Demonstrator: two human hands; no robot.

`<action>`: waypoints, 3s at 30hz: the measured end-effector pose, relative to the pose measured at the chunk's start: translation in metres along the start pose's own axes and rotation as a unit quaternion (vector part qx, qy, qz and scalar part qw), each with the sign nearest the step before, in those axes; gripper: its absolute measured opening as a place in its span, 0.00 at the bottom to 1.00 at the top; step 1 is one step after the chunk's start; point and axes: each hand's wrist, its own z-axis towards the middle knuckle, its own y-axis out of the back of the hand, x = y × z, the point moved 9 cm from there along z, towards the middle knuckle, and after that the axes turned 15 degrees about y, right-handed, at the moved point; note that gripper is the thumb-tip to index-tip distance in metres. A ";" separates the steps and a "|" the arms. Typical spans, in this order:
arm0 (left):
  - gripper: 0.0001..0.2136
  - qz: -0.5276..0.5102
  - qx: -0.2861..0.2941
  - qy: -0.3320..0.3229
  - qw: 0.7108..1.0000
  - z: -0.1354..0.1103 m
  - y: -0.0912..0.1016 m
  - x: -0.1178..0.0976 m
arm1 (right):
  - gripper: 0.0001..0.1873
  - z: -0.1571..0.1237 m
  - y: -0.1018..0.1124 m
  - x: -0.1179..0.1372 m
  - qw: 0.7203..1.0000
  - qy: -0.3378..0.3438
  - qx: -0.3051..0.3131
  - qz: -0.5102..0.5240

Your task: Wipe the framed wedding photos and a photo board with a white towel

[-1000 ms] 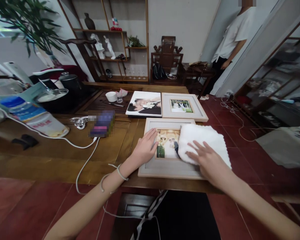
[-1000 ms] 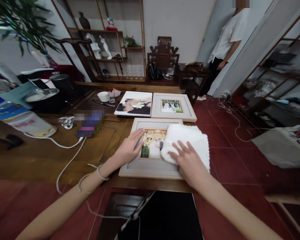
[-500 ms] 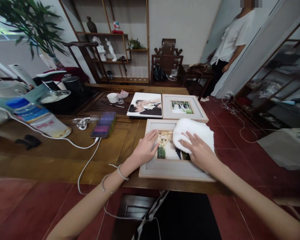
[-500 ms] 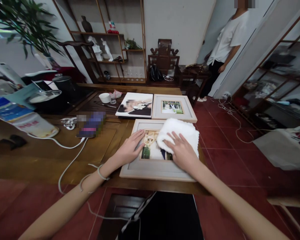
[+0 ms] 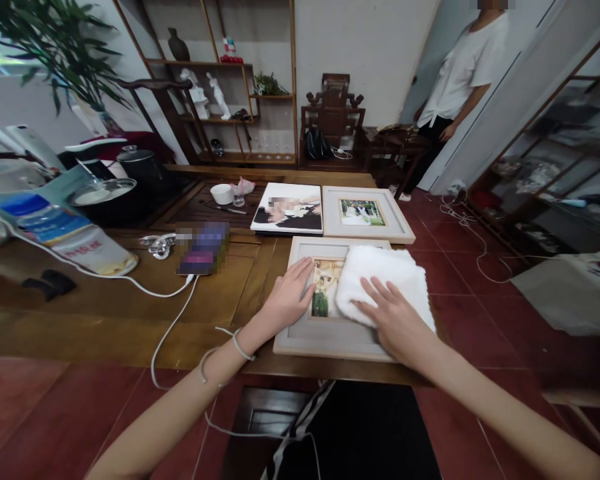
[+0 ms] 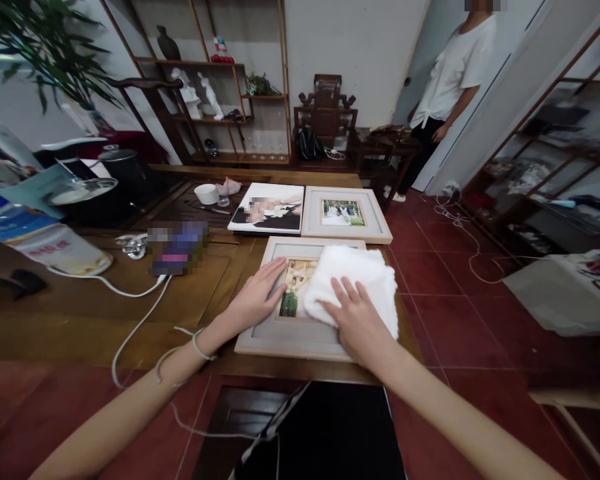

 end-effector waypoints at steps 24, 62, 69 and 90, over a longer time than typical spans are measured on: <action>0.22 0.010 0.001 -0.016 1.000 0.002 -0.003 0.003 | 0.37 0.056 0.002 -0.070 0.998 0.001 -0.060 -0.014; 0.22 0.012 -0.002 -0.021 1.000 0.002 -0.006 0.003 | 0.42 -0.010 0.016 0.017 0.984 0.064 0.036 0.163; 0.21 0.019 -0.008 -0.029 0.999 0.002 -0.005 0.002 | 0.46 -0.036 0.041 0.059 0.962 0.110 0.032 0.246; 0.22 0.004 -0.013 -0.012 1.000 0.002 -0.003 0.003 | 0.37 0.048 0.004 -0.006 0.998 0.010 0.016 0.055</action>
